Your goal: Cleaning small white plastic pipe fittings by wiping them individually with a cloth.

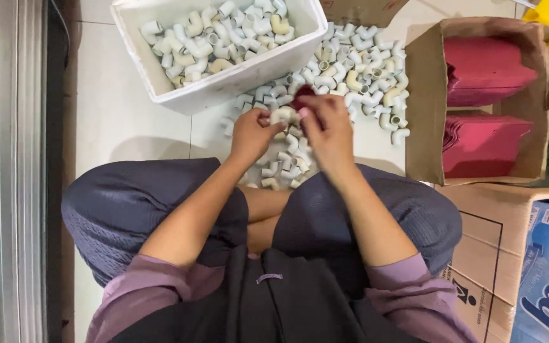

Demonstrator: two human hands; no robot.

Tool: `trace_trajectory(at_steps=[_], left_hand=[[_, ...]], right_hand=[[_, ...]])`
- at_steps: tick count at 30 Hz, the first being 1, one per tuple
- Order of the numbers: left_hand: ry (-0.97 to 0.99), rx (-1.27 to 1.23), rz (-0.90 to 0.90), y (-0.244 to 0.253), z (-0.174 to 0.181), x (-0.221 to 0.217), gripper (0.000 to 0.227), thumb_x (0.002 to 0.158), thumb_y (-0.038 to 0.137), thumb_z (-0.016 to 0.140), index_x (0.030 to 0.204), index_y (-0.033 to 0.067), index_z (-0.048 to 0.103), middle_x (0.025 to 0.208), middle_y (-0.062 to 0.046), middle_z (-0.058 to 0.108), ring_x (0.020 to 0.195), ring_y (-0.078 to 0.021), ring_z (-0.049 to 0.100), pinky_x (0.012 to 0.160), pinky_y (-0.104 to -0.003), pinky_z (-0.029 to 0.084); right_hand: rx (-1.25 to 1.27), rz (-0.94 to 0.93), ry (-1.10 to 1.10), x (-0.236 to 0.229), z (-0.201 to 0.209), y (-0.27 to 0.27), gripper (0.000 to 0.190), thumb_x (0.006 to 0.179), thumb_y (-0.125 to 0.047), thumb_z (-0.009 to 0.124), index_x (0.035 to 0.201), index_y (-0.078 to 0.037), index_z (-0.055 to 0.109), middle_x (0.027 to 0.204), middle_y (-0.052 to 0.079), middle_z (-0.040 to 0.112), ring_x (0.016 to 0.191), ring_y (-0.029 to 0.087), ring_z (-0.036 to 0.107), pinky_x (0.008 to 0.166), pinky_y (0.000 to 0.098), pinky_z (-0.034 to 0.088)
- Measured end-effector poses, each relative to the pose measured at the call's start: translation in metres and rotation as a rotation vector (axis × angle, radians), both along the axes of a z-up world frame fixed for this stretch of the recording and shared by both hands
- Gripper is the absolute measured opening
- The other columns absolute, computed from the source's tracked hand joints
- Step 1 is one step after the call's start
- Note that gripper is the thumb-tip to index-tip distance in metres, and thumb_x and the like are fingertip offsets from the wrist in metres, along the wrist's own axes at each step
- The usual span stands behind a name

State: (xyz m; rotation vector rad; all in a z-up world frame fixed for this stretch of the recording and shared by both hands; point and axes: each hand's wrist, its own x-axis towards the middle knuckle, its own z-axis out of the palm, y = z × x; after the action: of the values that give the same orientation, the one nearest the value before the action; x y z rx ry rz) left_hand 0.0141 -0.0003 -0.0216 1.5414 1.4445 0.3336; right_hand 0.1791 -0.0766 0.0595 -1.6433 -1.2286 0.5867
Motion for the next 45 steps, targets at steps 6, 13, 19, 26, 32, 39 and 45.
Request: trace_trajectory(at_steps=[6, 13, 19, 26, 32, 39, 45], left_hand=[[-0.369, 0.116, 0.11, -0.017, 0.057, 0.009, 0.026, 0.085, 0.023, 0.084, 0.101, 0.0052, 0.074, 0.081, -0.009, 0.068, 0.075, -0.0156, 0.065, 0.066, -0.032, 0.056], [-0.49, 0.281, -0.014, -0.018, 0.076, 0.011, 0.028, 0.082, 0.011, 0.088, 0.107, 0.0068, 0.075, 0.088, -0.01, 0.063, 0.077, -0.0197, 0.069, 0.069, -0.028, 0.058], [-0.398, 0.256, 0.011, -0.014, 0.075, 0.007, 0.025, 0.084, 0.012, 0.083, 0.107, 0.0068, 0.073, 0.094, -0.013, 0.068, 0.086, -0.025, 0.073, 0.071, -0.033, 0.061], [-0.888, -0.428, 0.109, -0.007, 0.047, 0.01, 0.027, 0.095, 0.028, 0.072, 0.113, 0.0076, 0.071, 0.095, -0.006, 0.076, 0.085, -0.0167, 0.077, 0.073, -0.026, 0.062], [-0.905, -0.253, 0.13, -0.015, 0.049, 0.012, 0.03, 0.093, 0.025, 0.081, 0.117, 0.0086, 0.074, 0.101, -0.002, 0.072, 0.096, -0.0116, 0.068, 0.09, -0.028, 0.055], [-0.907, -0.002, 0.164, -0.021, 0.07, 0.017, 0.03, 0.1, 0.021, 0.073, 0.126, 0.0067, 0.071, 0.109, -0.006, 0.073, 0.101, -0.0097, 0.064, 0.095, -0.032, 0.055], [-0.874, -0.044, 0.052, -0.016, 0.062, 0.012, 0.023, 0.108, 0.02, 0.059, 0.117, 0.0049, 0.073, 0.111, -0.011, 0.075, 0.103, -0.0116, 0.067, 0.096, -0.038, 0.056]], right_hand=[[0.081, 0.105, -0.519, -0.017, 0.012, 0.001, 0.025, 0.106, -0.021, 0.061, 0.13, -0.02, 0.069, 0.129, 0.013, 0.062, 0.113, 0.037, 0.068, 0.092, 0.0459, 0.056], [-0.292, 0.049, 0.737, 0.017, 0.007, 0.004, 0.03, 0.095, -0.025, 0.071, 0.121, -0.01, 0.071, 0.104, 0.011, 0.073, 0.094, 0.023, 0.072, 0.088, 0.0399, 0.058], [-0.211, 0.084, 0.374, 0.003, 0.014, 0.002, 0.042, 0.076, -0.019, 0.093, 0.114, -0.013, 0.076, 0.094, 0.006, 0.073, 0.087, 0.015, 0.068, 0.08, 0.0318, 0.054], [0.052, 0.102, 0.156, 0.012, -0.001, 0.002, 0.026, 0.075, 0.001, 0.086, 0.098, -0.006, 0.076, 0.096, 0.009, 0.062, 0.094, 0.023, 0.061, 0.092, 0.0378, 0.041], [-0.117, -0.111, 0.595, -0.005, 0.009, 0.004, 0.02, 0.086, -0.018, 0.084, 0.094, -0.01, 0.068, 0.08, -0.001, 0.064, 0.077, 0.011, 0.059, 0.071, 0.024, 0.045], [-0.216, -0.094, 0.804, -0.013, 0.028, 0.002, 0.017, 0.089, -0.018, 0.078, 0.094, -0.012, 0.063, 0.079, -0.004, 0.059, 0.074, 0.009, 0.059, 0.068, 0.0199, 0.044], [-0.139, -0.077, 0.283, -0.002, 0.001, -0.001, 0.036, 0.07, -0.018, 0.098, 0.091, -0.01, 0.069, 0.082, 0.005, 0.063, 0.078, 0.017, 0.058, 0.071, 0.0271, 0.04]])
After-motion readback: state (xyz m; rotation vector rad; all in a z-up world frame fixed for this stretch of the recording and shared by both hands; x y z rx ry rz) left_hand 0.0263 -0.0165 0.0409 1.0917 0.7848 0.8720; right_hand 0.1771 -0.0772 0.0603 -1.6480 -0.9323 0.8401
